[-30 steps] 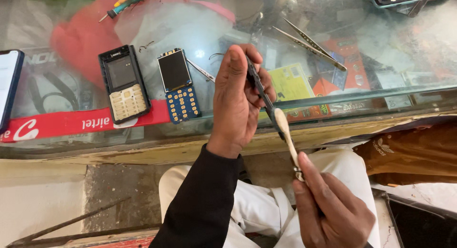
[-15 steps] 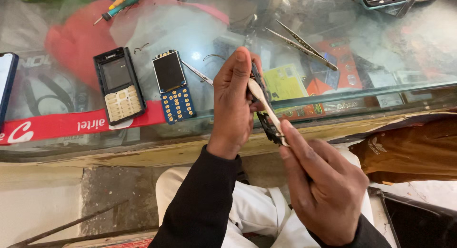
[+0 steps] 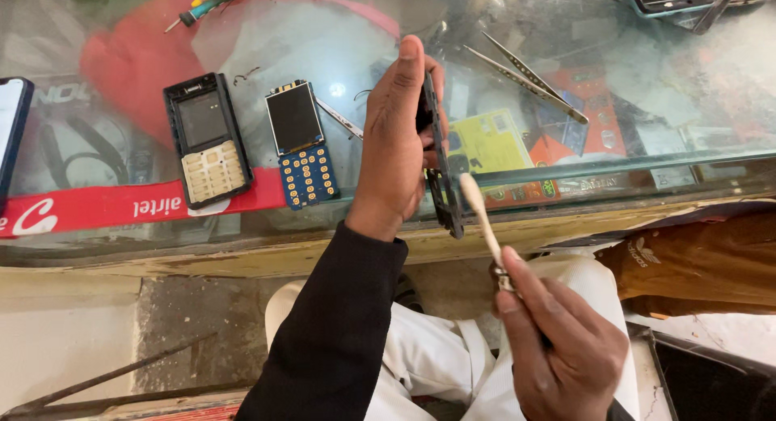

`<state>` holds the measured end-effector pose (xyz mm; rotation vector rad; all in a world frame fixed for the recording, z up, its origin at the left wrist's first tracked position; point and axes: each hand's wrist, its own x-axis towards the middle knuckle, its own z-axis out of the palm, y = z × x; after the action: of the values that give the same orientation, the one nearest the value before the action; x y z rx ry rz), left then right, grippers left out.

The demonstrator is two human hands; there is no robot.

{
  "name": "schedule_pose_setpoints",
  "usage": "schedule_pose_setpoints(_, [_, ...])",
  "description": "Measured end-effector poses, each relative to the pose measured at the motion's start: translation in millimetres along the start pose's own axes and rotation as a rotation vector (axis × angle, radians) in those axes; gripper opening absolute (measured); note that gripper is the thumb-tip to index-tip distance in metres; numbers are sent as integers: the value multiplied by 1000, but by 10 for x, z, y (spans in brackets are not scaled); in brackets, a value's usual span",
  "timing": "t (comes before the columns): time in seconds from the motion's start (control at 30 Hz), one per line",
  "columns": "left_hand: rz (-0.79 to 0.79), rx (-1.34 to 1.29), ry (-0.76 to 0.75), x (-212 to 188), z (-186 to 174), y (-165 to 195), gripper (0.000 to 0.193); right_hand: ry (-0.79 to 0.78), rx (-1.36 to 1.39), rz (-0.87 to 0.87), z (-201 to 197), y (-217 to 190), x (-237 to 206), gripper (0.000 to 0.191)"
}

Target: The person cleans the inside of a phone housing with a toothbrush, then assembles a feature phone by placing the motherboard into the housing and snapping the front cover on. The person presses the keypad buttons to test the assembly.

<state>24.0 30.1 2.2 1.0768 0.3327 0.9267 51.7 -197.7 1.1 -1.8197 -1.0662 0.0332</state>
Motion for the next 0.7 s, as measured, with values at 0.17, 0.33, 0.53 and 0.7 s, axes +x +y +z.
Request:
schedule_pose_setpoints(0.17, [-3,-84,-27,9,-28,-44,57,-55,-51,-57,113,-109,88,39])
schedule_pose_setpoints(0.33, [123,-9,-6,9,-7,-66,58,-49,-100,-169,249,-146,352,39])
schedule_pose_setpoints(0.53, [67,-26,38,3,-10,-37,58,-85,-132,-148,212,-158,241,43])
schedule_pose_setpoints(0.7, [51,-2,35,3,-5,-80,54,-81,-132,-85,133,-228,14,46])
